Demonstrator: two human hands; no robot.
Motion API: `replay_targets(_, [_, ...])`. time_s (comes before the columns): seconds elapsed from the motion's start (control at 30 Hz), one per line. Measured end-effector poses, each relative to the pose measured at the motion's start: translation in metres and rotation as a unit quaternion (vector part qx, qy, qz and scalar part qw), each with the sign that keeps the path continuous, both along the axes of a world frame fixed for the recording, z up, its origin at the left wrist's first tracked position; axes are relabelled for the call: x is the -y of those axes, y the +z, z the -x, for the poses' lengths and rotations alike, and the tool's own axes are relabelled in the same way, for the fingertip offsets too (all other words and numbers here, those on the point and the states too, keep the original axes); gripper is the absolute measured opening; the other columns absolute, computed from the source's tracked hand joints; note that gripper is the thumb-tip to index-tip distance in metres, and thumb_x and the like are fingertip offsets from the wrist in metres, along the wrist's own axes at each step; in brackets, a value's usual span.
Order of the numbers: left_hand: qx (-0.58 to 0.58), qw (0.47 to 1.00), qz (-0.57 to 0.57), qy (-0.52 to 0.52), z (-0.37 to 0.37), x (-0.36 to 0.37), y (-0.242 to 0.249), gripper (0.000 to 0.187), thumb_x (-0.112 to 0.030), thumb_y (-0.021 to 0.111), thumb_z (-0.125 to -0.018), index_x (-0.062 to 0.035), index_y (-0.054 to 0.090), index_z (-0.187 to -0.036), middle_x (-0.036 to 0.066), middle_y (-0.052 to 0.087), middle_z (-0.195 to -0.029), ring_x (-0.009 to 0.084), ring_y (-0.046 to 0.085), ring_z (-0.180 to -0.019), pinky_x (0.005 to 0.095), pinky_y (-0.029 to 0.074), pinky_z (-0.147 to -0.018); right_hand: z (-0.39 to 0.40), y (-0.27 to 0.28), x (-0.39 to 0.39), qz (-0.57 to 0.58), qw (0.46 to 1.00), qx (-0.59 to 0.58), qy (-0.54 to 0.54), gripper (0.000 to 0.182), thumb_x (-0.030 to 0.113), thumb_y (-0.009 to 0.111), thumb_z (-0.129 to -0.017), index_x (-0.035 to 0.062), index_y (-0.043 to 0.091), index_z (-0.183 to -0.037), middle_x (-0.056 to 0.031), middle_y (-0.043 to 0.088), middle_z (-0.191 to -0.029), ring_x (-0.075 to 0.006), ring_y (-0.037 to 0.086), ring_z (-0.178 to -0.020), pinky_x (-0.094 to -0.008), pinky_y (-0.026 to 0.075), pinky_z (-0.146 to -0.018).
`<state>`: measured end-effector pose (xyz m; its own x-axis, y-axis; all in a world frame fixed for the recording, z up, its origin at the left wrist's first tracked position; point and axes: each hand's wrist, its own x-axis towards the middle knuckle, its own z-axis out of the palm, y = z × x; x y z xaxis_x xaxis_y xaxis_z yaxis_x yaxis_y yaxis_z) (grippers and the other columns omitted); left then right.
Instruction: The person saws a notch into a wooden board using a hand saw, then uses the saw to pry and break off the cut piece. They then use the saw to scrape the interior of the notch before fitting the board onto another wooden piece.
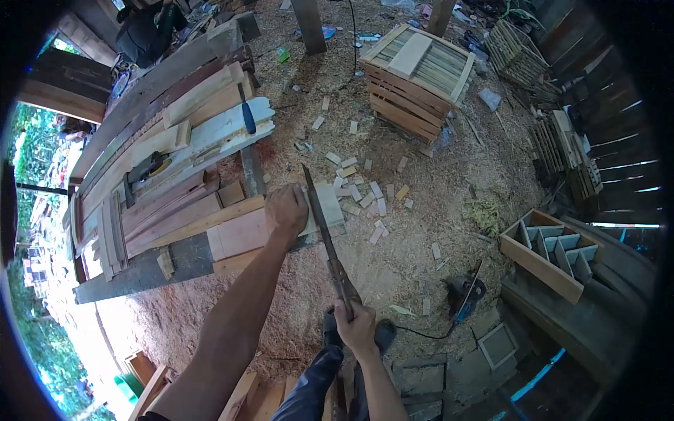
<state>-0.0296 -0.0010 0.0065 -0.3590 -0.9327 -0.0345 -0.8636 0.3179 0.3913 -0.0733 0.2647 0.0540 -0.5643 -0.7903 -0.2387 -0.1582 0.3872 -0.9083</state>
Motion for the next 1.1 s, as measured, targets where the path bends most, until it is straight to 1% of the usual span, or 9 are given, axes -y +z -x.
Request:
replay_targets(0.03, [0.001,1.000,-0.003,0.000,0.004,0.003,-0.004,0.030,-0.024,0.044,-0.094,-0.0017,0.064,-0.092,0.017,0.065,-0.098,0.0329,0.058,-0.099,0.0431,0.040,-0.095,0.002,-0.002,0.002,-0.003,1.000,0.001,0.000,0.035,0.023,0.062,-0.089,-0.0031,0.056,-0.067,-0.0163,0.045,-0.051,-0.0281,0.048,-0.042,-0.0363,0.036,-0.045])
replay_targets(0.1, [-0.061,0.990,0.124,0.016,0.005,-0.001,-0.011,0.031,-0.024,0.044,-0.093,-0.0026,0.065,-0.086,0.017,0.066,-0.094,0.0328,0.060,-0.095,0.0431,0.041,-0.093,-0.001,-0.004,0.000,-0.026,0.999,-0.023,-0.020,0.037,0.023,0.062,-0.090,-0.0025,0.056,-0.064,-0.0148,0.042,-0.048,-0.0259,0.048,-0.040,-0.0364,0.035,-0.044])
replay_targets(0.37, [-0.009,0.998,0.058,0.026,0.007,-0.002,-0.005,0.030,-0.023,0.044,-0.091,-0.0048,0.066,-0.083,0.015,0.065,-0.091,0.0329,0.059,-0.093,0.0431,0.042,-0.088,-0.004,0.000,0.008,-0.034,0.996,0.048,-0.059,0.039,0.022,0.062,-0.091,-0.0010,0.055,-0.060,-0.0127,0.040,-0.044,-0.0222,0.046,-0.036,-0.0351,0.034,-0.041])
replay_targets(0.57, [-0.025,0.996,0.076,0.037,0.007,-0.003,-0.009,0.029,-0.023,0.045,-0.091,-0.0052,0.065,-0.082,0.014,0.064,-0.094,0.0337,0.059,-0.093,0.0439,0.043,-0.086,0.002,0.004,0.010,0.010,0.999,0.012,-0.044,0.041,0.021,0.060,-0.092,-0.0011,0.054,-0.059,-0.0118,0.041,-0.045,-0.0195,0.046,-0.036,-0.0341,0.032,-0.040])
replay_targets(0.77, [-0.015,0.998,0.055,0.039,0.006,-0.001,-0.003,0.030,-0.024,0.044,-0.092,-0.0040,0.065,-0.081,0.014,0.063,-0.095,0.0340,0.058,-0.095,0.0447,0.043,-0.086,0.011,-0.019,-0.004,-0.017,0.987,0.157,-0.030,0.052,0.033,0.053,-0.098,-0.0005,0.051,-0.058,0.0005,0.045,-0.048,-0.0065,0.043,-0.044,-0.0267,0.029,-0.042])
replay_targets(0.83, [-0.015,0.998,0.055,0.040,0.008,-0.002,-0.003,0.030,-0.023,0.044,-0.092,-0.0038,0.065,-0.082,0.014,0.063,-0.095,0.0341,0.058,-0.094,0.0448,0.043,-0.086,0.018,-0.021,-0.005,0.036,0.920,0.370,-0.122,0.053,0.033,0.052,-0.099,0.0010,0.050,-0.056,0.0016,0.046,-0.049,-0.0076,0.043,-0.044,-0.0260,0.029,-0.042])
replay_targets(0.97, [-0.020,0.996,0.074,0.041,0.005,-0.001,-0.008,0.029,-0.023,0.045,-0.091,-0.0040,0.065,-0.082,0.014,0.062,-0.093,0.0339,0.058,-0.093,0.0444,0.043,-0.084,0.004,-0.010,0.002,-0.017,0.977,0.200,-0.073,0.050,0.031,0.057,-0.096,-0.0007,0.051,-0.058,-0.0063,0.043,-0.044,-0.0137,0.045,-0.039,-0.0332,0.033,-0.041])
replay_targets(1.03, [-0.016,0.997,0.071,0.038,0.006,-0.001,-0.007,0.029,-0.023,0.046,-0.091,-0.0042,0.065,-0.082,0.014,0.063,-0.092,0.0337,0.058,-0.093,0.0443,0.043,-0.084,-0.002,0.011,0.014,-0.021,1.000,-0.009,-0.009,0.045,0.029,0.059,-0.094,-0.0019,0.056,-0.060,-0.0128,0.048,-0.046,-0.0229,0.052,-0.039,-0.0352,0.037,-0.042])
replay_targets(1.1, [-0.010,0.998,0.055,0.040,0.007,-0.001,-0.004,0.026,-0.022,0.047,-0.089,-0.0048,0.066,-0.083,0.014,0.064,-0.093,0.0317,0.059,-0.092,0.0419,0.043,-0.086,-0.003,0.005,0.010,-0.030,1.000,-0.005,-0.005,0.042,0.027,0.059,-0.093,-0.0019,0.058,-0.062,-0.0149,0.049,-0.047,-0.0265,0.054,-0.040,-0.0359,0.038,-0.042])
